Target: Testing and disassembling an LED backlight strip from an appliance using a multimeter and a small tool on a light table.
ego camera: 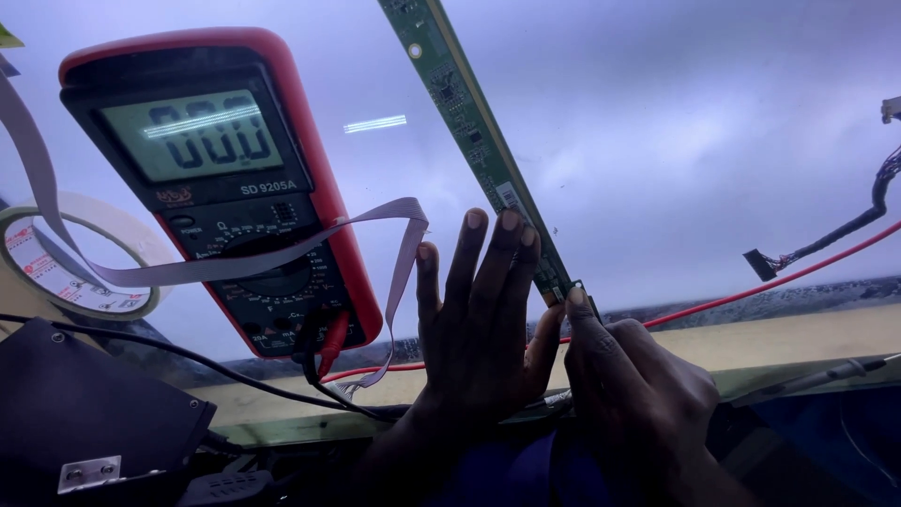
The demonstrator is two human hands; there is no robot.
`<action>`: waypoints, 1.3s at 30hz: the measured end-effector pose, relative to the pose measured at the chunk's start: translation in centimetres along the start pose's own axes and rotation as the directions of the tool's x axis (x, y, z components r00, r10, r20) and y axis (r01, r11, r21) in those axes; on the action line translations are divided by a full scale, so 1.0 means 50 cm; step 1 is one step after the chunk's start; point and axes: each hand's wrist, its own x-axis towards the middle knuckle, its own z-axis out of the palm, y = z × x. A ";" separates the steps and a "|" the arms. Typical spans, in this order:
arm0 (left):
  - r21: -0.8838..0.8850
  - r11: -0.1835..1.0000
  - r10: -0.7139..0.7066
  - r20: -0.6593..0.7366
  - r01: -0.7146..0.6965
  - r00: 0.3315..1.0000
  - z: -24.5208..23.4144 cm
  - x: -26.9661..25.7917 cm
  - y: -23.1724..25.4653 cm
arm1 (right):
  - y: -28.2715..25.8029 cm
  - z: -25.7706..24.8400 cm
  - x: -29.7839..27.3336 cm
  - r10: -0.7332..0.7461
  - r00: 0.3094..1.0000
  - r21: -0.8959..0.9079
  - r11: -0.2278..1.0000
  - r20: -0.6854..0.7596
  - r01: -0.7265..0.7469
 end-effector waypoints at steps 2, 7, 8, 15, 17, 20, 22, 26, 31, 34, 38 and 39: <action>0.003 1.000 0.007 -0.010 -0.007 1.000 -0.001 0.000 0.001 | 0.000 -0.001 -0.001 -0.020 1.000 -0.010 1.000 -0.011 0.019; 0.004 1.000 0.009 -0.006 -0.009 1.000 -0.002 0.003 0.000 | -0.002 0.001 0.000 0.009 1.000 -0.011 1.000 -0.002 -0.009; 0.003 1.000 0.010 -0.006 -0.010 1.000 -0.003 0.000 0.001 | -0.005 -0.003 -0.001 0.010 1.000 -0.013 1.000 -0.002 -0.010; -0.007 1.000 -0.006 0.010 0.006 1.000 -0.004 -0.001 -0.001 | -0.021 -0.008 0.007 0.053 0.999 0.020 0.998 -0.010 -0.053; 0.001 1.000 -0.006 0.007 0.006 1.000 -0.004 0.000 0.000 | -0.016 -0.008 0.005 0.053 0.999 0.025 0.998 -0.007 -0.053; 0.012 1.000 0.009 0.017 -0.009 1.000 -0.006 0.002 0.001 | -0.009 -0.005 -0.003 0.032 0.999 0.013 0.999 -0.026 -0.032; 0.008 1.000 0.003 0.018 -0.003 1.000 -0.005 0.002 0.003 | 0.001 0.000 -0.005 0.009 0.999 0.026 1.000 -0.051 -0.007; 0.011 1.000 -0.001 0.015 0.000 1.000 0.002 0.001 0.005 | 0.011 0.004 -0.015 0.010 0.999 0.028 1.000 -0.053 -0.008; 0.029 1.000 -0.009 0.023 0.008 1.000 0.004 -0.001 0.007 | -0.001 -0.004 -0.003 0.036 0.999 0.000 0.999 -0.038 -0.036; 0.022 1.000 0.003 0.013 -0.003 1.000 0.002 0.000 0.005 | -0.014 -0.012 0.004 0.067 0.997 0.025 0.998 -0.026 -0.066; 0.025 1.000 -0.001 0.016 0.001 1.000 0.000 -0.001 0.004 | -0.015 -0.014 0.000 0.071 0.997 -0.046 0.996 0.015 -0.070; 0.019 1.000 -0.004 0.020 0.004 1.000 0.000 -0.001 0.003 | -0.015 -0.014 0.000 0.073 0.997 -0.052 0.996 0.024 -0.071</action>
